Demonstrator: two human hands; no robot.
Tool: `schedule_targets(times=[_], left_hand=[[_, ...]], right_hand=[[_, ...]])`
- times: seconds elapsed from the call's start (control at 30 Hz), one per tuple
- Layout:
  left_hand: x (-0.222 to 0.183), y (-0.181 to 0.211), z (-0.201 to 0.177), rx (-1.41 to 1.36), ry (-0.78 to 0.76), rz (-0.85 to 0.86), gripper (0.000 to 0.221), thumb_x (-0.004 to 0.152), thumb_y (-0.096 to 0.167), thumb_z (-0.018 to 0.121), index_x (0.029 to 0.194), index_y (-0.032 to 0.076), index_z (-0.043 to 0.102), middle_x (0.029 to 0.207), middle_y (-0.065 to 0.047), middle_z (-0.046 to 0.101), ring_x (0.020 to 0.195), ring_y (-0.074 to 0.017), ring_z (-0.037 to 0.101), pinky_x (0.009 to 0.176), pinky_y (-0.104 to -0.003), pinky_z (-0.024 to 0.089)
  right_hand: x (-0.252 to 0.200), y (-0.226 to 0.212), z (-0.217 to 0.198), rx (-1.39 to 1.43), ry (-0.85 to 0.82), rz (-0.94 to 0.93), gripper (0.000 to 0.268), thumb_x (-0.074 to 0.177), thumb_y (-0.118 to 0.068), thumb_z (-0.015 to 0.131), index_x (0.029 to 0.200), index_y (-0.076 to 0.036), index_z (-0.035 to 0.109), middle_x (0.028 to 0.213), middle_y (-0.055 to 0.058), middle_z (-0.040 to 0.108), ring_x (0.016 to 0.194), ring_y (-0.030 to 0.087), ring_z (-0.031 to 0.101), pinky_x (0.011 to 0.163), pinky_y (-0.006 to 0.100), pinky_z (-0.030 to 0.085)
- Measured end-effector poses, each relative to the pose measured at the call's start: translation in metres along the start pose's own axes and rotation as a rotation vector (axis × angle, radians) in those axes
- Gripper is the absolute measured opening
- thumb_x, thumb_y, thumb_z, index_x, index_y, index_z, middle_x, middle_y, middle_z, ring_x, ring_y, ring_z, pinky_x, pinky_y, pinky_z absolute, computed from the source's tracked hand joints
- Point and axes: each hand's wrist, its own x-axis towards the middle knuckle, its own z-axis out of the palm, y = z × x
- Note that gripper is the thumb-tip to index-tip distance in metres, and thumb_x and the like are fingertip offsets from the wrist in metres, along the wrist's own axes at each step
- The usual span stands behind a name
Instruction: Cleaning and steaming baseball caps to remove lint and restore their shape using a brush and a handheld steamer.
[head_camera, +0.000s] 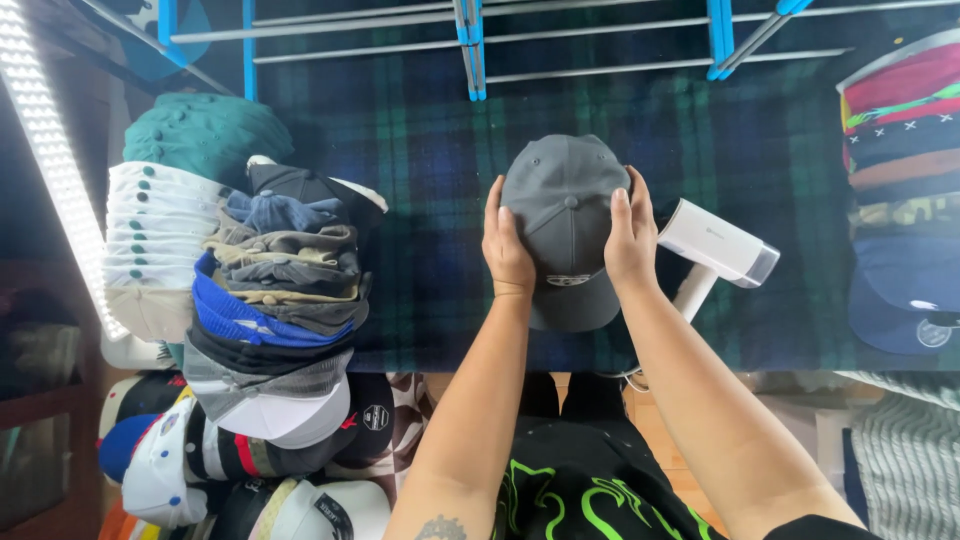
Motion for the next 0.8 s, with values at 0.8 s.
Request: schedule_targets(times=[0.8], left_hand=[[0.058,0.022,-0.012,0.312,-0.286,-0.291,0.055,0.103,0.059,0.037,0.141,0.028,0.06,0.14,-0.007,0.065,0.135,-0.0284,0.057,0.115,-0.045,0.045]], right_hand=[[0.048,0.033,-0.007,-0.359,-0.068,-0.266,0.043,0.111,-0.035,0.049,0.145,-0.008,0.053,0.139,0.018,0.059,0.128,0.041,0.058,0.106,0.052,0.046]])
